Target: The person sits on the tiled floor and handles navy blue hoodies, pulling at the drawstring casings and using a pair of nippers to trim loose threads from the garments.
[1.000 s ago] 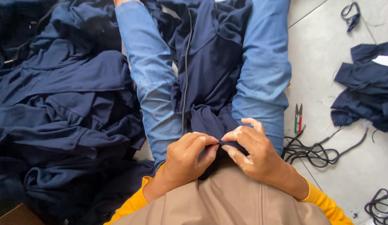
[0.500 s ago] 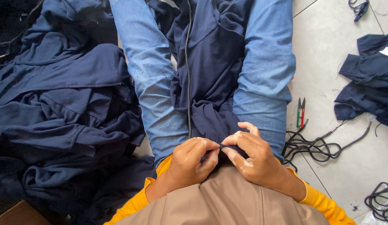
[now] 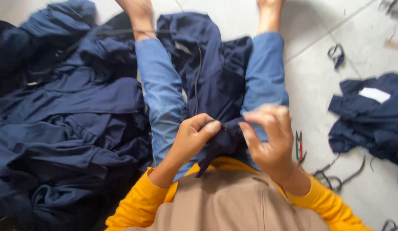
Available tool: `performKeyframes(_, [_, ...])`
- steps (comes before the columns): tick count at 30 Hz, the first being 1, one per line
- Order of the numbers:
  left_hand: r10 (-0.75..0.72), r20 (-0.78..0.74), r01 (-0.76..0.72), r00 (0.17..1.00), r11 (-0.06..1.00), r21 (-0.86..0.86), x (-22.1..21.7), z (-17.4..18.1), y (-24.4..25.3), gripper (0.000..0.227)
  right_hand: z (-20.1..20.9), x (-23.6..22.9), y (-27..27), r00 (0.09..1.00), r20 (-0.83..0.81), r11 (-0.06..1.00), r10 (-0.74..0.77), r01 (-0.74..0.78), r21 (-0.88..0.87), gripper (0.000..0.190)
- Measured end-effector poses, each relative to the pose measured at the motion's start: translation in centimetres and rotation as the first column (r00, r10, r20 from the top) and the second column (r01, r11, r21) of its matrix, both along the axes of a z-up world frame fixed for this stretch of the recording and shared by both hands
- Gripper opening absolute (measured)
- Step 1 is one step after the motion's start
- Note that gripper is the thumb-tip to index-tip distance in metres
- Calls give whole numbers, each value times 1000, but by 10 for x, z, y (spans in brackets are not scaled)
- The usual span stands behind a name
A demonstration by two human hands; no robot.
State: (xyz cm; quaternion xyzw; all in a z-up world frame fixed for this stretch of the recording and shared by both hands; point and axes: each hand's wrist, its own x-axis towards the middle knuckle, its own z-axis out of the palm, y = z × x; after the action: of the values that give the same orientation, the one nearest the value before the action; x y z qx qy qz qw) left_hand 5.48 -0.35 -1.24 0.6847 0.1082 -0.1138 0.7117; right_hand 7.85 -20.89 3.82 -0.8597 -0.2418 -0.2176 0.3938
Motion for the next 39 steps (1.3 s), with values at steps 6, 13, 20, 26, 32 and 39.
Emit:
performKeyframes(6, [-84, 198, 80, 977, 996, 27, 0, 23, -10, 18, -70, -28, 26, 280, -752, 646, 597, 388, 657, 83])
performKeyframes(13, [-614, 618, -158, 491, 635, 756, -47, -1, -25, 25, -78, -2, 35, 10, -887, 545, 463, 785, 293, 22])
performKeyframes(20, [-502, 587, -121, 635, 686, 717, 56, -49, 40, 37, -23, -21, 6, 145, -796, 708, 588, 382, 593, 15])
performKeyframes(26, [-931, 197, 497, 306, 333, 801, 96, -86, -58, 46, -3, -15, -85, 361, -646, 573, 672, 299, 763, 46])
performKeyframes(32, [-816, 335, 641, 471, 577, 505, 128, -56, -90, 10, 42, 33, -145, 647, -346, 348, 680, 131, 928, 47])
performKeyframes(39, [59, 887, -405, 459, 902, 150, 154, 171, -15, 10, 92, 110, -196, 998, -68, 839, -17, 51, 542, 32])
